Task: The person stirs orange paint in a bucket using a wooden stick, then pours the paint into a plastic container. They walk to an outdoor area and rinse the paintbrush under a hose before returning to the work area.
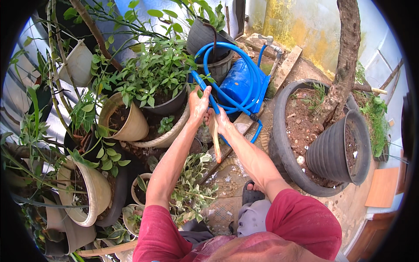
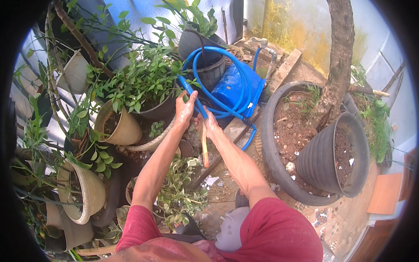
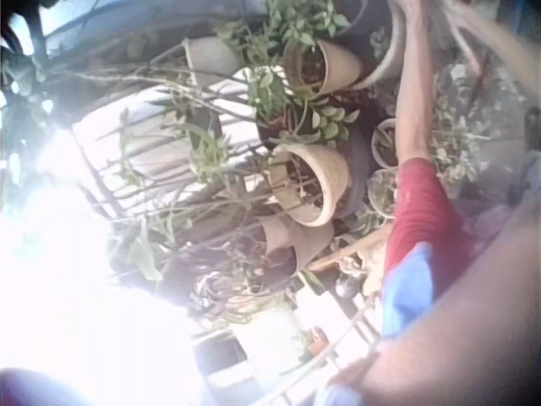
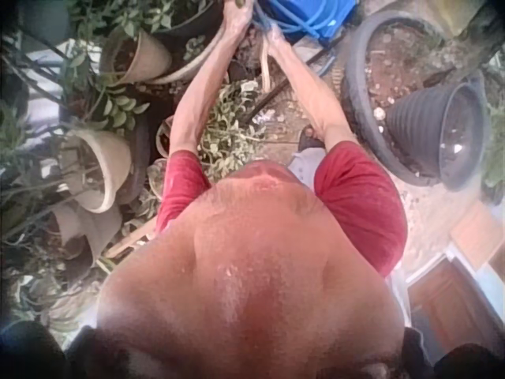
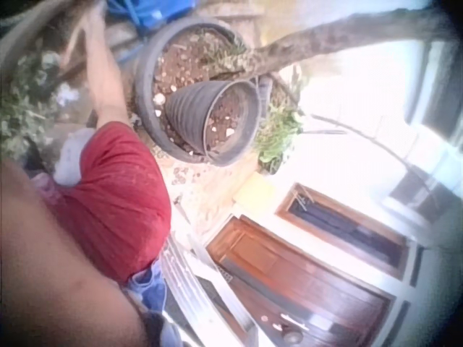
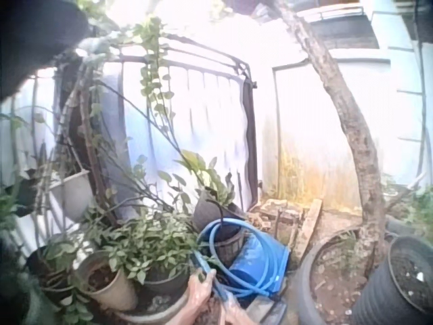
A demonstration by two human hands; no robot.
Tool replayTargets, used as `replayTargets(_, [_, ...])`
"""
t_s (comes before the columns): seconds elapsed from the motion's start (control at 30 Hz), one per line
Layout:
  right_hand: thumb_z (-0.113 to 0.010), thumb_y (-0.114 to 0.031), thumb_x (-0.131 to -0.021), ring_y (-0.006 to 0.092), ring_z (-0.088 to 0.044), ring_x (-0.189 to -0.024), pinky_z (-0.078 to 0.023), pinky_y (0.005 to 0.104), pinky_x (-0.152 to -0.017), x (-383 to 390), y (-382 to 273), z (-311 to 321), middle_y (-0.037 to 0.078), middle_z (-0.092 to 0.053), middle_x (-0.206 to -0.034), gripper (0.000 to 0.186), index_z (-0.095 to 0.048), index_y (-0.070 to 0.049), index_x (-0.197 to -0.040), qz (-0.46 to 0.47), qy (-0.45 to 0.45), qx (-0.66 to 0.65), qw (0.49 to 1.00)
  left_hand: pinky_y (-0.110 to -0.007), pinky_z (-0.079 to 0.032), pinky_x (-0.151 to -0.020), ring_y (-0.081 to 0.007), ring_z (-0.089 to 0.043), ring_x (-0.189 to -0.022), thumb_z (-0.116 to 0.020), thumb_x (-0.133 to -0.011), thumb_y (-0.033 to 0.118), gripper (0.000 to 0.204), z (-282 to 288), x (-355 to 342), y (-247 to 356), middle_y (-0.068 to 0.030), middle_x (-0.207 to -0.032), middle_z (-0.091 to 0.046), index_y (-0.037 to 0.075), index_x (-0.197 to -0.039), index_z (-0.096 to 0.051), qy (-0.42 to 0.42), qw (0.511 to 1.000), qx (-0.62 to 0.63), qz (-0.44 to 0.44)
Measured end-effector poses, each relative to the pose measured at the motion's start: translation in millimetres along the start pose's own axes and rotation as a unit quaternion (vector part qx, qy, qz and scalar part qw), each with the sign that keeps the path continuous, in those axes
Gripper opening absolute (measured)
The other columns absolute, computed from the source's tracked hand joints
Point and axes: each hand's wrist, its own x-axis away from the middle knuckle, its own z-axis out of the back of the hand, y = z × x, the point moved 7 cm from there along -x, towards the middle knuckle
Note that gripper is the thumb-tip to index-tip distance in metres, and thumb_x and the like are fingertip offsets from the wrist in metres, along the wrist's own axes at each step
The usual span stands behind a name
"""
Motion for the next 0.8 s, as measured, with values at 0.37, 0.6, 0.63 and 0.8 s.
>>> replayTargets(0.37, [-0.036,-0.048,-0.103,0.0173,-0.041,-0.046,-0.035,0.0316,-0.045,10.1,-14.3,9.3,0.000,-0.039,-0.053,0.051,-0.039,-0.018,-0.062,0.048,0.058,0.069,0.995,-0.030,-0.043,-0.053,-0.0161,-0.060,-0.083,-0.064,-0.094,0.045,0.044,-11.2,6.3,-35.9,-0.0064,-0.096,-0.063,0.008,-0.118,-0.064,-0.050,0.995,0.069,0.061])
replayTargets(0.6, [-0.044,-0.035,-0.102,0.0151,-0.040,-0.045,-0.034,0.0309,-0.042,28.1,-34.4,14.3,0.000,-0.039,-0.054,0.035,-0.046,-0.015,-0.073,0.093,0.232,0.031,0.968,-0.037,-0.050,-0.081,-0.0198,-0.060,-0.099,-0.051,-0.098,0.055,0.057,-25.0,53.2,-67.2,-0.0089,-0.106,-0.062,0.002,-0.118,-0.058,-0.153,0.975,0.076,0.146])
replayTargets(0.63, [-0.048,-0.032,-0.101,0.0139,-0.042,-0.046,-0.034,0.0310,-0.042,29.3,-43.5,26.1,-0.001,-0.040,-0.055,0.031,-0.047,-0.015,-0.074,0.123,0.212,0.003,0.970,-0.038,-0.051,-0.080,-0.0203,-0.060,-0.101,-0.051,-0.097,0.060,0.063,-37.1,69.6,-74.3,-0.0103,-0.108,-0.061,0.002,-0.122,-0.056,-0.191,0.964,0.041,0.178])
replayTargets(0.8, [-0.050,-0.025,-0.101,0.0134,-0.051,-0.050,-0.043,0.0286,-0.045,55.9,-109.5,10.8,0.002,-0.053,-0.062,0.027,-0.055,-0.009,-0.079,0.280,0.231,0.142,0.921,-0.027,-0.046,-0.055,-0.0149,-0.057,-0.063,-0.035,-0.094,0.074,0.082,-75.3,122.9,-54.0,-0.0057,-0.080,-0.058,0.000,-0.123,-0.050,-0.389,0.860,0.165,0.287])
